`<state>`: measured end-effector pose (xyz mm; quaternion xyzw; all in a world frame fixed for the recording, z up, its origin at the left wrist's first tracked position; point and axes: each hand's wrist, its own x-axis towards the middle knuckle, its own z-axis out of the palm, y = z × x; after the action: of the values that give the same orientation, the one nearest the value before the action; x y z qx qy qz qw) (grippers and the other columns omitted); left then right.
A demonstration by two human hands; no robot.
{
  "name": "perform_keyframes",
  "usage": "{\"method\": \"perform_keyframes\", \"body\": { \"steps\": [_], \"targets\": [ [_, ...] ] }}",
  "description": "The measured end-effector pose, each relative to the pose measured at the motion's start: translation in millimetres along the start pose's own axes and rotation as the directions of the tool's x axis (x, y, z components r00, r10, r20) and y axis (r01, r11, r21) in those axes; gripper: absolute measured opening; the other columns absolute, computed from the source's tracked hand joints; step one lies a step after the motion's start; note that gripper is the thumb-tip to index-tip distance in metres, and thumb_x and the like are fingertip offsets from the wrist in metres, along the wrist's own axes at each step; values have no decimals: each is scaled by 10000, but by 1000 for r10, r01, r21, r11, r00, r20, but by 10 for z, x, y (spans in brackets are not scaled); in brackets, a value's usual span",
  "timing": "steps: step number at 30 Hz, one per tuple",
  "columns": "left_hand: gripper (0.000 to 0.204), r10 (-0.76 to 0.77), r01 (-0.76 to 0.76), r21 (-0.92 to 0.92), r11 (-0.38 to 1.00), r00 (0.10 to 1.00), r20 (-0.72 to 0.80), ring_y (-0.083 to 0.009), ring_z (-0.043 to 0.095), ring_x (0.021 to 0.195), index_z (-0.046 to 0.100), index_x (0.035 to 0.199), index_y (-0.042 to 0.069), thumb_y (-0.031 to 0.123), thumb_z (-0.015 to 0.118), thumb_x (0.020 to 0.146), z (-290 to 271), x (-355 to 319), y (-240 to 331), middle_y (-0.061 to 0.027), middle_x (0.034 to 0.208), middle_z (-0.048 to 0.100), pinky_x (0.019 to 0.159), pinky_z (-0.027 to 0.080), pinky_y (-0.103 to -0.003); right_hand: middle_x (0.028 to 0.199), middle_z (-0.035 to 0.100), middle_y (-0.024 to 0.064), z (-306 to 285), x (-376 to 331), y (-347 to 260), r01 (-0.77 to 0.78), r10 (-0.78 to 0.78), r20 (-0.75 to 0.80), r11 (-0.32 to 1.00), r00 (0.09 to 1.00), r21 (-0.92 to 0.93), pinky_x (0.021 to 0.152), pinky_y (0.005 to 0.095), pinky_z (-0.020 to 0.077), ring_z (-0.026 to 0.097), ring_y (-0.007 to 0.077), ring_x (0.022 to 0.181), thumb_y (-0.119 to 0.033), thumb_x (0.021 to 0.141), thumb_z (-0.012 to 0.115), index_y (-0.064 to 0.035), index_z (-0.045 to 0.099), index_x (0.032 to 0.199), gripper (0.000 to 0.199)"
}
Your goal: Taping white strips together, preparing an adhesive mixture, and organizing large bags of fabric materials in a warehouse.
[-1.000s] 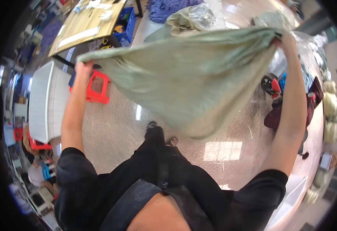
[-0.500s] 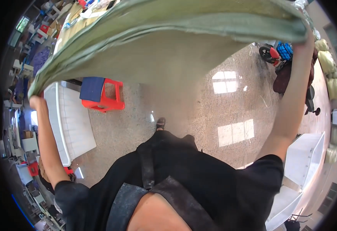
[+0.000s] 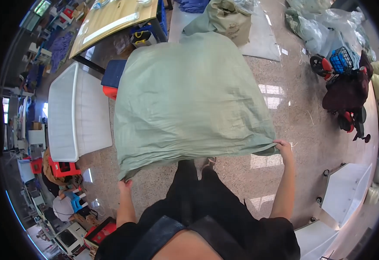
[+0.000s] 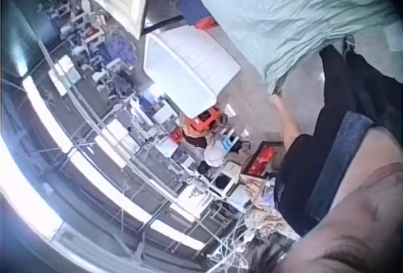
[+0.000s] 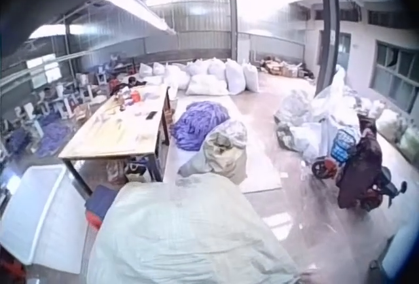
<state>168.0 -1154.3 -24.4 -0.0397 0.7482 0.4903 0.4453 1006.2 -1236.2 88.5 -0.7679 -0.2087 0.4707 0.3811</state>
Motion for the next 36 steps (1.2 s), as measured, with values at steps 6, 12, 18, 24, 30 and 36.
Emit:
{"method": "perform_keyframes", "body": {
  "steps": [6, 12, 18, 24, 30, 36],
  "targets": [
    [167, 17, -94, 428, 899, 983, 181, -256, 616, 592, 556, 1037, 67, 127, 504, 890, 166, 240, -572, -114, 815, 622, 472, 512, -359, 811, 633, 47, 489, 362, 522, 160, -221, -153, 929, 963, -335, 688, 263, 450, 575, 126, 760, -35, 745, 554, -39, 686, 922, 220],
    [201, -90, -91, 828, 553, 982, 169, -236, 579, 443, 557, 1016, 52, 195, 501, 887, -5, 990, -1205, -122, 662, 606, 373, 468, -366, 780, 652, 145, 1150, 804, 1354, 62, -226, -225, 824, 948, -563, 696, 319, 480, 625, 230, 743, -13, 741, 549, -60, 682, 873, 193],
    [251, -6, -438, 899, -10, 899, 438, -227, 558, 426, 532, 1040, 64, 253, 507, 876, -489, 2023, -2042, -109, 671, 604, 341, 418, -365, 818, 657, 174, 2121, 930, 2039, -49, -87, -191, 789, 978, -613, 713, 351, 488, 638, 280, 774, -40, 771, 525, -65, 676, 914, 209],
    [376, 58, -565, 805, -178, 811, 582, -228, 571, 480, 469, 1170, 68, 275, 519, 860, -547, 2246, -2475, -115, 713, 608, 412, 474, -398, 1117, 581, 221, 2486, 548, 3004, 25, 105, 86, 485, 991, -874, 807, 430, 486, 595, 372, 956, -141, 738, 627, -138, 566, 1169, 436],
    [286, -352, -813, -92, -575, 144, 925, -207, 591, 618, 588, 984, 95, 311, 590, 796, -1122, 1778, -2157, -77, 704, 587, 562, 498, -487, 1185, 557, 247, 2891, -1141, 3634, -11, 508, 368, 598, 779, -802, 946, 410, 424, 532, 350, 1125, -362, 745, 675, -79, 511, 1273, 621],
    [192, -605, -328, 942, -64, 764, 225, -180, 578, 612, 573, 839, 113, 303, 574, 816, -1341, 456, -1596, -47, 720, 593, 560, 473, -437, 1257, 519, 225, 2828, -2524, 2590, -534, 527, 410, 839, 745, -106, 962, 382, 402, 552, 323, 1100, -550, 881, 457, 48, 403, 1315, 741]
  ]
}}
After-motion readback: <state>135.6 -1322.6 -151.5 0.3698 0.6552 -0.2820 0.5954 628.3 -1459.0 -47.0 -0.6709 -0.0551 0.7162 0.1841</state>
